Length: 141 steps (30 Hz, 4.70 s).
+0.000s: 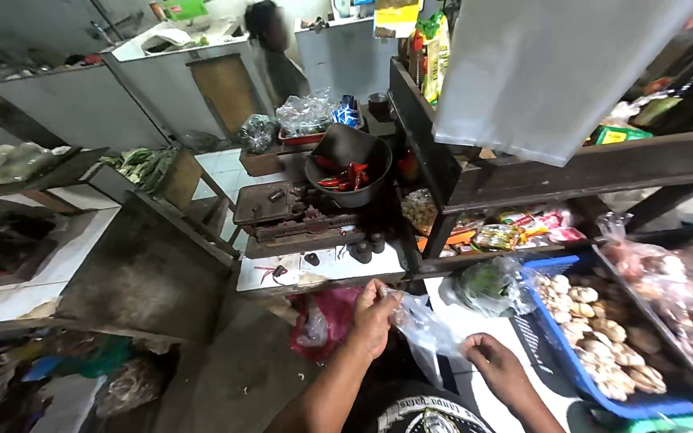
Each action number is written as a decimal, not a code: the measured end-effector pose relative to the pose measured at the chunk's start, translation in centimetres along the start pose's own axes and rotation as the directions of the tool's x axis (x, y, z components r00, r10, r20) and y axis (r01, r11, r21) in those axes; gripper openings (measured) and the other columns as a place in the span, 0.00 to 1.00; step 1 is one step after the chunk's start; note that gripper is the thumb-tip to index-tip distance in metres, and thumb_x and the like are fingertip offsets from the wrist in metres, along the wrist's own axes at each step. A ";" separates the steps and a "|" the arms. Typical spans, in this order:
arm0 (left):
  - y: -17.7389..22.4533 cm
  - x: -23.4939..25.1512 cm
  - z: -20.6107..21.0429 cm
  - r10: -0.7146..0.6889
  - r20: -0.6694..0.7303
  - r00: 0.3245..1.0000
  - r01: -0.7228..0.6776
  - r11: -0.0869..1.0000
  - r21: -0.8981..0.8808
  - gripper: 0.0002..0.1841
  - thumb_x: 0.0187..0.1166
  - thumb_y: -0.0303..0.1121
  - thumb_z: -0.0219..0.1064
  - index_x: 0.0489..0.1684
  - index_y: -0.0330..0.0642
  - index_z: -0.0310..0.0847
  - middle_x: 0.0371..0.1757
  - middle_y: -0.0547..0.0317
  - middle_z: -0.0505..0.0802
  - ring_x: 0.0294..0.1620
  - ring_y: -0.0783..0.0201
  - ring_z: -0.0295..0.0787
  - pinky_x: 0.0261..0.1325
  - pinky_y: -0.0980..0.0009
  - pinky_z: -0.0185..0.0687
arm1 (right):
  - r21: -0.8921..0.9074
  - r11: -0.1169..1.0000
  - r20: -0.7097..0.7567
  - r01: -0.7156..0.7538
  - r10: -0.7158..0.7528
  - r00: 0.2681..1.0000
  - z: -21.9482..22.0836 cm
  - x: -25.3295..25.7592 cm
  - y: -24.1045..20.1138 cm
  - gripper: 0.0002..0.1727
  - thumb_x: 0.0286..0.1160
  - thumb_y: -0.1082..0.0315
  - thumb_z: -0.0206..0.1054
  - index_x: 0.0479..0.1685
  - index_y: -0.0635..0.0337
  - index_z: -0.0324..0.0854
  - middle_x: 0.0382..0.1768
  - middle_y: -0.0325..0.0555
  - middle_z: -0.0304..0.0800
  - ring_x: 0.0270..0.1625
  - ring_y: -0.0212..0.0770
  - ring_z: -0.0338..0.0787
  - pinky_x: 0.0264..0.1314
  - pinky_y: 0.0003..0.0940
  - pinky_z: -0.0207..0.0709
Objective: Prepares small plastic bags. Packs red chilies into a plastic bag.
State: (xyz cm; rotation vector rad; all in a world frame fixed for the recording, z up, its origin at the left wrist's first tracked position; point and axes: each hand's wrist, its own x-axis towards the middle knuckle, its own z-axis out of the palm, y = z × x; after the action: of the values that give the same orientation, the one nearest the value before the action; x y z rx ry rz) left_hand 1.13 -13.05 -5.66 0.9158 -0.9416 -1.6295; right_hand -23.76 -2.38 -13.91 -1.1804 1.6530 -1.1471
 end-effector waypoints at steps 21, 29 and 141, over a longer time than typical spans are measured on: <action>4.9 1.7 -6.3 0.014 0.644 0.765 -0.247 0.929 0.274 0.13 0.79 0.24 0.63 0.57 0.37 0.88 0.50 0.56 0.94 0.43 0.69 0.90 0.50 0.68 0.89 | -0.456 0.861 0.397 0.225 -0.029 0.917 7.4 7.5 -8.2 0.30 0.65 0.65 0.75 0.73 0.52 0.83 0.60 0.55 0.89 0.56 0.51 0.91 0.63 0.54 0.85; 10.6 7.0 -18.4 0.460 0.038 0.887 -0.153 0.215 0.965 0.23 0.68 0.24 0.64 0.65 0.45 0.89 0.73 0.39 0.83 0.70 0.48 0.84 0.67 0.52 0.86 | -0.218 0.732 0.250 0.645 -0.597 0.762 12.7 18.1 -21.4 0.13 0.86 0.61 0.62 0.53 0.55 0.91 0.59 0.45 0.91 0.59 0.36 0.90 0.61 0.36 0.88; 35.0 28.4 -12.4 0.570 0.190 0.799 -0.531 0.818 -0.221 0.34 0.78 0.15 0.51 0.89 0.42 0.61 0.77 0.49 0.81 0.42 0.62 0.91 0.31 0.67 0.91 | -0.835 0.278 0.531 0.475 0.180 0.828 24.8 39.0 -28.8 0.26 0.65 0.58 0.76 0.64 0.54 0.78 0.50 0.57 0.90 0.53 0.63 0.91 0.53 0.68 0.82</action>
State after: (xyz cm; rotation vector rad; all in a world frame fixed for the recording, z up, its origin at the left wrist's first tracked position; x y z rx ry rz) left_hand 19.54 -49.26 17.50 0.2758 -1.1083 -1.2920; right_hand -3.43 -49.96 3.05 -2.2093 1.7258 0.3915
